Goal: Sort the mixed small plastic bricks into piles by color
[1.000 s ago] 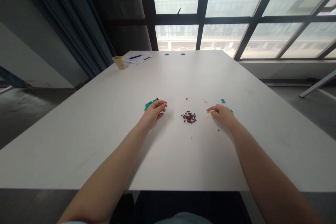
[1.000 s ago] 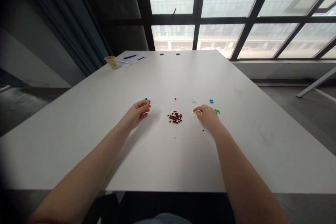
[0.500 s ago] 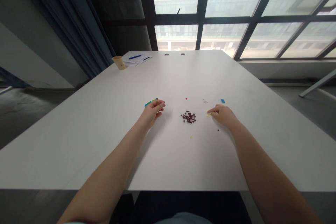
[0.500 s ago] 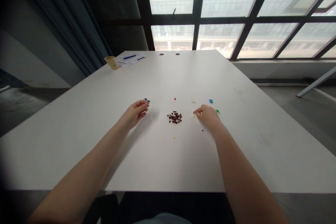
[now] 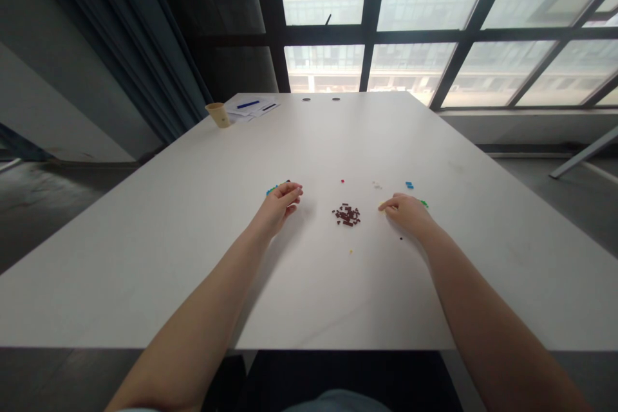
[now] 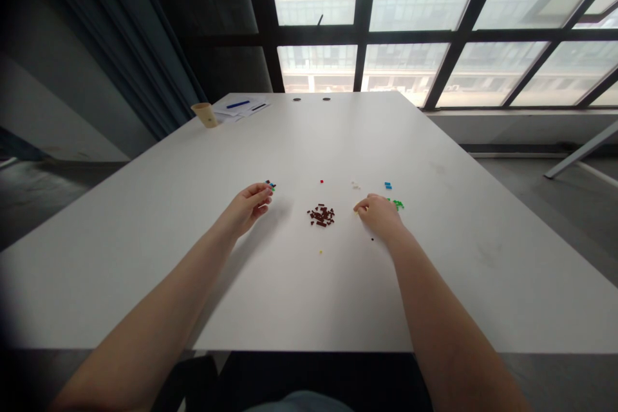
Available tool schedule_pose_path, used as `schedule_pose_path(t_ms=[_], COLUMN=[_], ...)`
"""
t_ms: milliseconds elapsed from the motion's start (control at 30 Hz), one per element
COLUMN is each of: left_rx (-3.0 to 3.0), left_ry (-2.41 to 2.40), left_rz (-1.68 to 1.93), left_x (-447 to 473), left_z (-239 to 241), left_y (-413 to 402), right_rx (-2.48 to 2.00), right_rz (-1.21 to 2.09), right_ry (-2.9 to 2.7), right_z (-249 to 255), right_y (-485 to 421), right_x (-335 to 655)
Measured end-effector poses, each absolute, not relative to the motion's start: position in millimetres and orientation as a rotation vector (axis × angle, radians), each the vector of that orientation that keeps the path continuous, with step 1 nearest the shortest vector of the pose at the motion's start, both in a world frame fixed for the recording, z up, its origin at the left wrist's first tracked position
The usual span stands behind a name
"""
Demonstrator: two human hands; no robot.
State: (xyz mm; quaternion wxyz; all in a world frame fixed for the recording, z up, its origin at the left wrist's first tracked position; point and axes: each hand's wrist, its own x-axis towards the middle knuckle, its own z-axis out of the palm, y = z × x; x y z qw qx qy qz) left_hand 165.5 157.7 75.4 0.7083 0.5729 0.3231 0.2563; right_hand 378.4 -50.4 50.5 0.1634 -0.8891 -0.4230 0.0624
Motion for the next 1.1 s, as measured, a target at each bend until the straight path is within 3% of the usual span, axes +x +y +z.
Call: schedule_pose_path(t_ms=[367,567,767,1100], left_rx=[1.361,2.274,2.616,2.716], left_ry=[0.697,0.991,1.098,1.323], left_rz=[0.578,0.722,0.316,0.219], left_x=[164.4,140.9,134.4,143.3], left_z=[76.9,73.7,53.0,52.2], left_y=[159.5,203.1,221.5,202.0], right_rx=[-2.493,-2.369,-2.284,-2.257], right_rz=[0.090,-0.009,-0.027,0.008], right_ry=[-1.193,-1.151,-1.152,-1.171], right_z=[51.1,53.8,58.3,64.2], right_y=[-50.8,-52.4,-52.6,-52.4], right_x=[382.3,381.8,378.2,372.2])
